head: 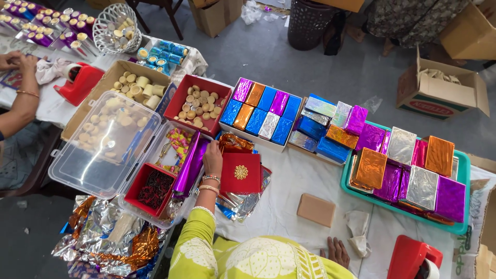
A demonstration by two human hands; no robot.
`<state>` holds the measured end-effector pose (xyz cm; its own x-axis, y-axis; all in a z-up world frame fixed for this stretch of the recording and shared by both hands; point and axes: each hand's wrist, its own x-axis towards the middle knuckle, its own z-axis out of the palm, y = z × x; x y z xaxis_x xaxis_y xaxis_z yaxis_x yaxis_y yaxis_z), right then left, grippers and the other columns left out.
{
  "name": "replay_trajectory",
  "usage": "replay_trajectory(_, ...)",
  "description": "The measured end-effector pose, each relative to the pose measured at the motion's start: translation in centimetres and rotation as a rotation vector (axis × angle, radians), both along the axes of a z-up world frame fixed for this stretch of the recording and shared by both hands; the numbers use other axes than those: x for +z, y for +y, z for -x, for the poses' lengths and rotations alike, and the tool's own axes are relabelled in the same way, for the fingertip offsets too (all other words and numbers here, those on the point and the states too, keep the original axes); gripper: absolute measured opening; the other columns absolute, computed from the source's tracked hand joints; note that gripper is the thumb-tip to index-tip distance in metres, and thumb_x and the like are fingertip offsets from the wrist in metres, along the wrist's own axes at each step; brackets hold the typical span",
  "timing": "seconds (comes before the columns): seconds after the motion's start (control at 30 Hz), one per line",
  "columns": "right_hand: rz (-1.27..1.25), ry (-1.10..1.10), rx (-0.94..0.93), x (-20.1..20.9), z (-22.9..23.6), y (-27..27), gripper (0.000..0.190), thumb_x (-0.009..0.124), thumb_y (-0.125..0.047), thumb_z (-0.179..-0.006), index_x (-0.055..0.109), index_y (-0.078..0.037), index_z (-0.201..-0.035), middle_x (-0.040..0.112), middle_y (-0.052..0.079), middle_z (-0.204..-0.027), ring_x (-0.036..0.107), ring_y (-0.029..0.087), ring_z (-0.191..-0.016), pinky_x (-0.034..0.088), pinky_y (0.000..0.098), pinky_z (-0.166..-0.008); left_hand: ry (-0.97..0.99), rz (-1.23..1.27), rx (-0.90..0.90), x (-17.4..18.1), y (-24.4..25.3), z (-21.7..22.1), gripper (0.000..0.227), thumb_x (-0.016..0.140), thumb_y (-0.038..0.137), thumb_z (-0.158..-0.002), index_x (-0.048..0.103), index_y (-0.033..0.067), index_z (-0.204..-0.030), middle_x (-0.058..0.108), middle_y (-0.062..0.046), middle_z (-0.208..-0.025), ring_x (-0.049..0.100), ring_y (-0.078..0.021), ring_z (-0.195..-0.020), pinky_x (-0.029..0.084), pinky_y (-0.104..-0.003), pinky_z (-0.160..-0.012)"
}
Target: The person assembles small wooden boxes and places a decorative item inside. They then wrap the box in shiny orange foil paper, using a tape dispenser to secure the wrapping. The finished package is placed into a tray with other wrapped items.
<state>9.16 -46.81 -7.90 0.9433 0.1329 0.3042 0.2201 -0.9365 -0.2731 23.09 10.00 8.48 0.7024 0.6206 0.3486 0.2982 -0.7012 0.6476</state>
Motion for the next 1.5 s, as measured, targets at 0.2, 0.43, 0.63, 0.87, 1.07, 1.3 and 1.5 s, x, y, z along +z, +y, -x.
replay_trajectory(0.2, 0.011, 0.012, 0.034, 0.8, 0.1, -0.1, 0.064, 0.072, -0.035, -0.08, 0.059, -0.021, -0.141, 0.059, 0.008, -0.144, 0.05, 0.027, -0.141, 0.039, 0.0478, -0.116, 0.083, -0.075, -0.156, -2.5, -1.9, 2.0, 0.012, 0.058, 0.012, -0.101, 0.059, 0.007, -0.112, 0.065, -0.018, -0.106, 0.067, -0.0405, -0.096, 0.056, -0.05, -0.08)
replay_trajectory(0.43, 0.015, -0.01, 0.032, 0.2, 0.0, -0.4, 0.062, 0.072, -0.034, -0.081, 0.06, -0.02, -0.14, 0.06, 0.008, -0.143, 0.051, 0.028, -0.139, 0.039, 0.0475, -0.115, 0.129, -0.012, -0.148, -6.4, -1.6, 2.9, 0.038, 0.058, 0.006, -0.093, 0.055, 0.0002, -0.13, 0.059, -0.023, -0.121, 0.061, -0.0447, -0.103, 0.054, -0.052, -0.084)
replay_trajectory(0.63, 0.039, -0.031, 0.04, -0.4, 0.0, -0.8, 0.062, 0.072, -0.034, -0.079, 0.06, -0.02, -0.138, 0.061, 0.008, -0.142, 0.052, 0.028, -0.138, 0.041, 0.0472, -0.114, 0.285, -0.133, -0.202, -3.9, -2.5, -0.5, 0.036, 0.057, 0.0, -0.089, 0.061, 0.0054, -0.125, 0.061, -0.015, -0.12, 0.06, -0.0366, -0.111, 0.055, -0.046, -0.09)
replay_trajectory(0.87, 0.046, -0.231, 0.103, -5.6, -2.4, -2.4, 0.058, 0.075, -0.036, -0.074, 0.069, -0.018, -0.129, 0.068, 0.009, -0.128, 0.061, 0.029, -0.125, 0.048, 0.0465, -0.108, 0.376, -0.445, -0.336, -8.5, -1.5, -5.0, 0.036, 0.056, 0.004, -0.085, 0.065, 0.0087, -0.119, 0.062, -0.01, -0.119, 0.054, -0.0308, -0.116, 0.047, -0.047, -0.092)
replay_trajectory(1.07, 0.012, -0.28, 0.112, -6.1, -1.9, -2.6, 0.057, 0.075, -0.035, -0.073, 0.07, -0.019, -0.128, 0.068, 0.009, -0.127, 0.062, 0.031, -0.122, 0.05, 0.0465, -0.106, 0.402, -0.481, -0.307, -7.9, -1.6, -5.1, 0.028, 0.054, 0.006, -0.088, 0.064, 0.0089, -0.114, 0.059, -0.014, -0.124, 0.053, -0.0328, -0.116, 0.045, -0.047, -0.096)
replay_trajectory(1.3, 0.007, -0.17, 0.084, -2.6, -1.3, -1.5, 0.059, 0.076, -0.033, -0.071, 0.069, -0.018, -0.127, 0.067, 0.011, -0.13, 0.06, 0.031, -0.126, 0.048, 0.0469, -0.109, 0.31, -0.348, -0.289, -4.5, -2.8, -1.9, 0.034, 0.056, -0.001, -0.085, 0.061, 0.0044, -0.119, 0.055, -0.017, -0.125, 0.052, -0.0369, -0.119, 0.045, -0.048, -0.103)
replay_trajectory(1.5, -0.32, -0.102, 0.083, -4.4, -1.5, -2.5, 0.046, 0.081, -0.021, -0.072, 0.071, -0.017, -0.116, 0.066, 0.01, -0.121, 0.059, 0.026, -0.12, 0.048, 0.0418, -0.106, 0.188, -0.214, -0.265, -5.5, -5.4, 6.7, 0.047, 0.06, 0.004, -0.088, 0.05, -0.0004, -0.133, 0.049, -0.024, -0.133, 0.048, -0.0437, -0.123, 0.04, -0.052, -0.108)
